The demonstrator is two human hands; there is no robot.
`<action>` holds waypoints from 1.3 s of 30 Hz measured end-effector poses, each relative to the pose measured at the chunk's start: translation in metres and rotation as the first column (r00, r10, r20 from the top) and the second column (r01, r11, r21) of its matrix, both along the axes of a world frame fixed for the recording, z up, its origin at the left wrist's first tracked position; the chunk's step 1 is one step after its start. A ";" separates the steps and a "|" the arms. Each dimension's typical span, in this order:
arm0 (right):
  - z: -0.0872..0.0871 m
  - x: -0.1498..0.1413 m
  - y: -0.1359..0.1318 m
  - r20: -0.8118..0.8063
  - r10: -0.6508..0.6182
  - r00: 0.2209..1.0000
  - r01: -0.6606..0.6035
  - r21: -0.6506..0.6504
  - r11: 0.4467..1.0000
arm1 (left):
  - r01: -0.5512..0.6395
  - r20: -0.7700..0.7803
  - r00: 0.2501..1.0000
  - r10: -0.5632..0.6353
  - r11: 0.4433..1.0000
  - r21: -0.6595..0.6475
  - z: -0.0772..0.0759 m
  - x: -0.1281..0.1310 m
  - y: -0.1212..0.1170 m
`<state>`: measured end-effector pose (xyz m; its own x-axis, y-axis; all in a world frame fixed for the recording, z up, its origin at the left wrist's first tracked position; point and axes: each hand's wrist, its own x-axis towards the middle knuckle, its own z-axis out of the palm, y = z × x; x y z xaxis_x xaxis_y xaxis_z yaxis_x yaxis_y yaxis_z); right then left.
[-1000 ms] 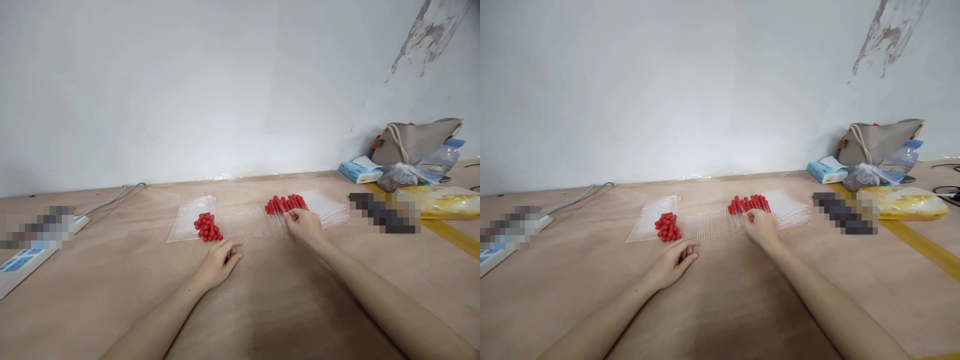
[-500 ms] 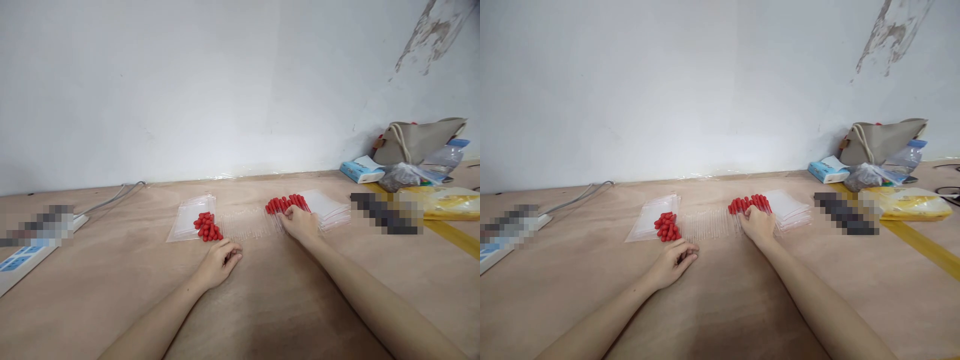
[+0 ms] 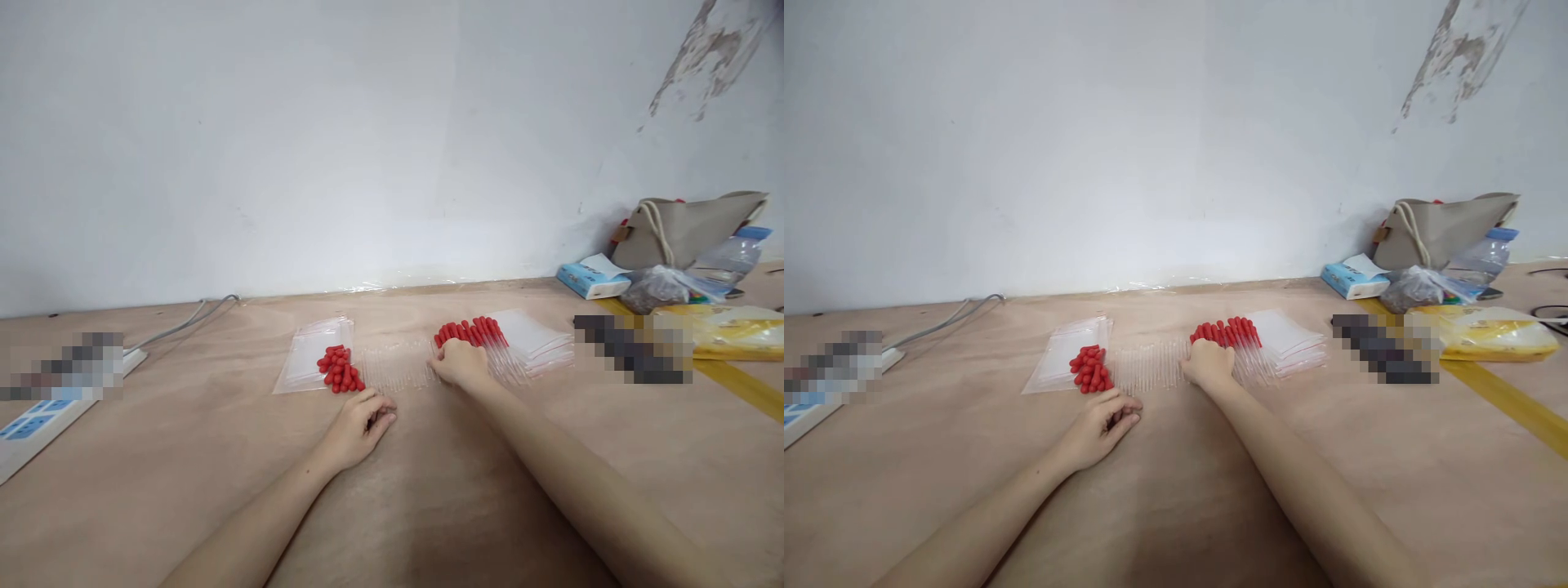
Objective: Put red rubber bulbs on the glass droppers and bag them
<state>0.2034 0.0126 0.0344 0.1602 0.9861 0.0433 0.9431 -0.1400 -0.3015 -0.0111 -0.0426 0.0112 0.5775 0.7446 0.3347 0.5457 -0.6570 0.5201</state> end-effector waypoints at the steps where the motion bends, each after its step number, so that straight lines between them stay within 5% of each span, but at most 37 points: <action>1: 0.001 -0.001 0.002 -0.007 -0.003 1.000 0.003 -0.012 1.000 | 0.000 -0.004 1.000 0.000 1.000 -0.001 0.000 0.000 0.000; 10: 0.002 -0.006 0.006 -0.008 -0.001 1.000 0.000 -0.023 1.000 | -0.069 0.113 0.992 0.060 0.995 0.077 0.010 -0.002 0.001; 13: 0.007 -0.005 0.000 -0.002 0.027 1.000 -0.028 -0.006 1.000 | -0.347 0.230 0.920 0.317 0.933 0.101 0.028 -0.021 0.025; 16: 0.010 -0.003 -0.013 -0.024 0.108 0.994 -0.107 0.059 0.993 | -0.653 0.093 0.748 0.657 0.754 -0.074 0.045 -0.049 0.062; 20: 0.002 0.001 -0.037 -0.048 0.251 0.967 -0.232 0.245 0.941 | -0.630 -0.048 0.770 0.637 0.745 -0.217 0.049 -0.075 0.105; 25: -0.021 0.015 -0.049 -0.153 0.322 0.934 -0.242 0.392 0.888 | -0.577 -0.142 0.812 0.567 0.740 -0.346 0.045 -0.076 0.124; 30: -0.032 0.034 -0.043 -0.314 0.356 0.880 -0.179 0.475 0.862 | -0.557 -0.162 0.825 0.541 0.734 -0.388 0.049 -0.072 0.126; 34: -0.035 0.037 -0.045 -0.272 0.370 0.889 -0.187 0.521 0.833 | -0.599 -0.064 0.787 0.613 0.736 -0.316 0.057 -0.077 0.126; 39: -0.036 0.028 -0.051 -0.250 0.398 0.882 -0.192 0.582 0.791 | -0.589 0.143 0.773 0.618 0.782 -0.203 0.055 -0.056 0.090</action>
